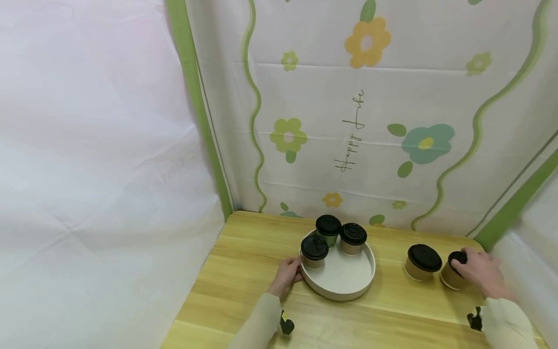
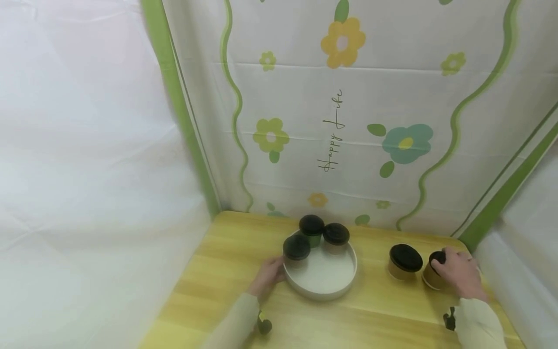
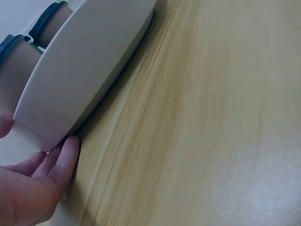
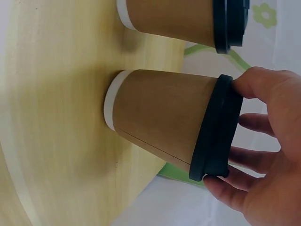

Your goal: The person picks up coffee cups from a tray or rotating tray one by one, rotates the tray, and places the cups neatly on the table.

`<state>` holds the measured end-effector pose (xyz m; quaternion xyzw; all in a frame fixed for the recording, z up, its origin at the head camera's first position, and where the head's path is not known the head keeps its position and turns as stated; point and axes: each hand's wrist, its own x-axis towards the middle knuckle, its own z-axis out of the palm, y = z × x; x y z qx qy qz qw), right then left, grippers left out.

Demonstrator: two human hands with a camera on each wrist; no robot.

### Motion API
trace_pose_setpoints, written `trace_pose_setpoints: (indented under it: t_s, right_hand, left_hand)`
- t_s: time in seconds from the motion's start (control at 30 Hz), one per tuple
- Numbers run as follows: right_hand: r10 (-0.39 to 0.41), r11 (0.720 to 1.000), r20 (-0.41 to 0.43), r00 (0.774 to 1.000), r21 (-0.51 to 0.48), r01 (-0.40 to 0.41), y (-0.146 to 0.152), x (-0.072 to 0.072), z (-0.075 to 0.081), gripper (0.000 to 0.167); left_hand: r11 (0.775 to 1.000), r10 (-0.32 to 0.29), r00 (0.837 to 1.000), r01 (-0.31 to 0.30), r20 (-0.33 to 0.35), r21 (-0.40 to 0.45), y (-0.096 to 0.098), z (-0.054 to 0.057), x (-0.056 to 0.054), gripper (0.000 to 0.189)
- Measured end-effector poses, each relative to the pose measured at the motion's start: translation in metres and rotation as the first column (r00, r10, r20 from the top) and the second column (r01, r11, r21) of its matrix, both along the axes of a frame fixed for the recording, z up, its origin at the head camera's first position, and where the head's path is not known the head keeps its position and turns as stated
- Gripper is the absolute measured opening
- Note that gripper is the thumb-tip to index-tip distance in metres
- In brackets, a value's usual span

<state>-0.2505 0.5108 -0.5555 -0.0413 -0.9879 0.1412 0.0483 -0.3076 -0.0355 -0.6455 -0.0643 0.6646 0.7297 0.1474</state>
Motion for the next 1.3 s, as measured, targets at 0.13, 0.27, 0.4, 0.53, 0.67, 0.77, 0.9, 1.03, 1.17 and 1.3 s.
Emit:
trace_pose_setpoints:
  t_s: [0.13, 0.27, 0.4, 0.53, 0.67, 0.77, 0.9, 1.03, 1.17, 1.3]
  right_hand:
    - [-0.023, 0.999, -0.011, 1.000, -0.028, 0.022, -0.003, 0.004, -0.003, 0.068]
    - [-0.030, 0.999, -0.038, 0.999, -0.034, 0.028, -0.006, 0.004, -0.005, 0.066]
    - [-0.024, 1.000, -0.062, 0.998, -0.013, 0.023, -0.009, 0.002, -0.005, 0.064]
    - [-0.011, 1.000, -0.047, 0.999, 0.003, 0.011, -0.011, 0.001, -0.005, 0.064]
    - [-0.006, 1.000, -0.031, 1.000, -0.005, 0.006, -0.013, 0.001, -0.004, 0.064]
    - [-0.001, 1.000, -0.022, 1.000, -0.004, 0.001, -0.013, 0.001, -0.003, 0.065]
    - [0.000, 1.000, -0.032, 0.999, 0.004, 0.000, -0.013, 0.001, -0.002, 0.063]
    - [-0.007, 1.000, -0.102, 0.995, -0.025, 0.004, -0.019, 0.002, 0.001, 0.057]
    - [-0.048, 0.997, -0.206, 0.977, -0.071, 0.034, -0.026, 0.005, 0.009, 0.053]
    - [-0.067, 0.995, -0.270, 0.961, -0.086, 0.045, -0.033, 0.002, 0.022, 0.051]
  left_hand:
    - [1.000, -0.002, 1.000, 0.002, -0.002, -0.002, 0.000, 0.001, 0.000, 0.040]
    - [1.000, 0.002, 1.000, -0.002, 0.013, -0.008, 0.000, 0.000, -0.001, 0.039]
    - [1.000, 0.008, 1.000, -0.008, 0.018, -0.010, 0.000, 0.000, -0.002, 0.039]
    - [1.000, 0.001, 1.000, -0.001, 0.004, -0.019, 0.000, 0.001, -0.002, 0.039]
    - [1.000, -0.002, 1.000, 0.002, 0.004, -0.029, -0.001, 0.002, -0.001, 0.040]
    - [1.000, 0.001, 1.000, -0.001, 0.008, -0.029, 0.000, 0.004, 0.000, 0.040]
    - [1.000, -0.001, 1.000, 0.001, -0.004, -0.025, 0.001, 0.006, 0.001, 0.040]
    - [0.999, 0.009, 1.000, -0.009, -0.008, -0.039, -0.001, 0.002, 0.001, 0.038]
    - [0.999, 0.013, 1.000, -0.014, -0.017, -0.047, -0.001, 0.000, 0.000, 0.038]
    - [0.999, 0.009, 1.000, -0.010, -0.028, -0.046, 0.000, -0.001, -0.001, 0.039]
